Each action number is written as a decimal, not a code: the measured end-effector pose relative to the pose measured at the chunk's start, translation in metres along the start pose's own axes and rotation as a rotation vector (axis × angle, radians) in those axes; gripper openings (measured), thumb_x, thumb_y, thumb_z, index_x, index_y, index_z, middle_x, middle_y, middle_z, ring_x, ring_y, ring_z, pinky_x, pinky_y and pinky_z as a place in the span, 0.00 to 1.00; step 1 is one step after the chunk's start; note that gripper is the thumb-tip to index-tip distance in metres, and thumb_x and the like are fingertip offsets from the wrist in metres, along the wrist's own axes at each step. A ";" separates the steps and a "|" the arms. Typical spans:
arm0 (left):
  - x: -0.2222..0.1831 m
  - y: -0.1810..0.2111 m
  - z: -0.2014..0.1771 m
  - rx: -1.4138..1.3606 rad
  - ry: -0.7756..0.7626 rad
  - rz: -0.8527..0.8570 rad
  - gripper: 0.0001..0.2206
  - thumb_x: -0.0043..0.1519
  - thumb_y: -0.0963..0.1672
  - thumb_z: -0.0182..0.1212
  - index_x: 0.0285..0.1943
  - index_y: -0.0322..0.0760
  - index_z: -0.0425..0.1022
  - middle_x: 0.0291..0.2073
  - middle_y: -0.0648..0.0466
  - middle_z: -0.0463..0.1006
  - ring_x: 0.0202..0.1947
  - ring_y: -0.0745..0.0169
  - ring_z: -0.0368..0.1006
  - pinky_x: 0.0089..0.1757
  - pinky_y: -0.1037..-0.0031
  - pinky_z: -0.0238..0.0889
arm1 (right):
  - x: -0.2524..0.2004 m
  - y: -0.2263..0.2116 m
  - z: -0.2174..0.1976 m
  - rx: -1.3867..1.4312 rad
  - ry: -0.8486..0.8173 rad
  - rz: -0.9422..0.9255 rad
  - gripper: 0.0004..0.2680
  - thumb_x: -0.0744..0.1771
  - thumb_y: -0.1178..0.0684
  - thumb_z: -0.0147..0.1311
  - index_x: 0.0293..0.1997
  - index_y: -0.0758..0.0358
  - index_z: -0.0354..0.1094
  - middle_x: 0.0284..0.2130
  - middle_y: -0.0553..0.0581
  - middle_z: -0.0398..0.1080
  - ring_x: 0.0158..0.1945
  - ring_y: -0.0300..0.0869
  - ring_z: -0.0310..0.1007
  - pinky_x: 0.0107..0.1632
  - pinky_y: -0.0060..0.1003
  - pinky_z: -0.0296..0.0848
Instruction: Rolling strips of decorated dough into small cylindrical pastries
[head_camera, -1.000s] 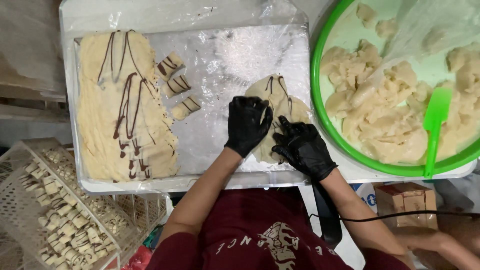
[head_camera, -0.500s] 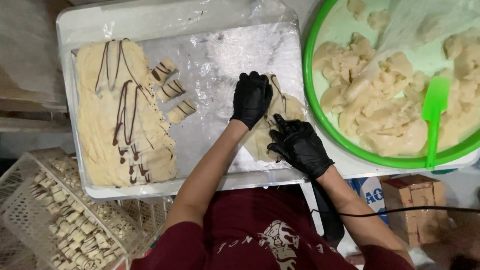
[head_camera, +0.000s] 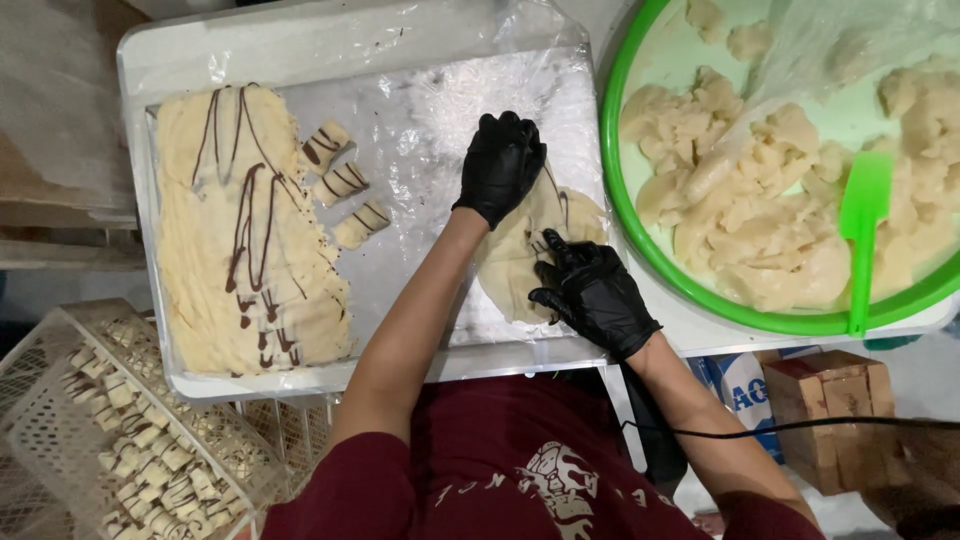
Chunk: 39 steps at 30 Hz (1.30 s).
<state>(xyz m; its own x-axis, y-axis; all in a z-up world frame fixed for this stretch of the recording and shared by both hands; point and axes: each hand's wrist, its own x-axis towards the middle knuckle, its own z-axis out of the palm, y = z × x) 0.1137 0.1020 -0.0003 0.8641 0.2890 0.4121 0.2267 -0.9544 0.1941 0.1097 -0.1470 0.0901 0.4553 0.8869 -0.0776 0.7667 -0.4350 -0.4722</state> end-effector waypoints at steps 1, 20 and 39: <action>0.004 0.001 -0.007 -0.032 -0.048 -0.009 0.14 0.63 0.53 0.58 0.47 0.45 0.75 0.41 0.51 0.76 0.48 0.41 0.73 0.46 0.57 0.73 | 0.000 0.000 0.000 0.000 -0.001 -0.002 0.15 0.66 0.37 0.56 0.59 0.33 0.73 0.61 0.47 0.70 0.58 0.50 0.72 0.53 0.47 0.73; -0.081 0.014 -0.042 -0.141 -0.272 0.227 0.27 0.68 0.53 0.46 0.79 0.59 0.58 0.79 0.62 0.53 0.77 0.46 0.51 0.67 0.50 0.46 | -0.003 0.017 0.002 0.015 0.026 -0.050 0.14 0.68 0.43 0.54 0.60 0.35 0.73 0.63 0.46 0.69 0.59 0.49 0.70 0.58 0.46 0.69; -0.153 -0.007 -0.109 -0.028 0.005 0.042 0.23 0.63 0.50 0.61 0.68 0.47 0.73 0.52 0.56 0.81 0.49 0.55 0.77 0.52 0.66 0.68 | 0.034 -0.021 0.033 -0.276 0.172 -0.375 0.09 0.65 0.42 0.56 0.39 0.54 0.72 0.29 0.49 0.75 0.39 0.47 0.77 0.44 0.41 0.76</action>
<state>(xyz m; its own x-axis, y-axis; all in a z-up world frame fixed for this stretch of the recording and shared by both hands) -0.0688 0.0724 0.0322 0.8702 0.2496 0.4247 0.1781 -0.9632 0.2011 0.0938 -0.1028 0.0685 0.1760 0.9616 0.2104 0.9726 -0.1368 -0.1880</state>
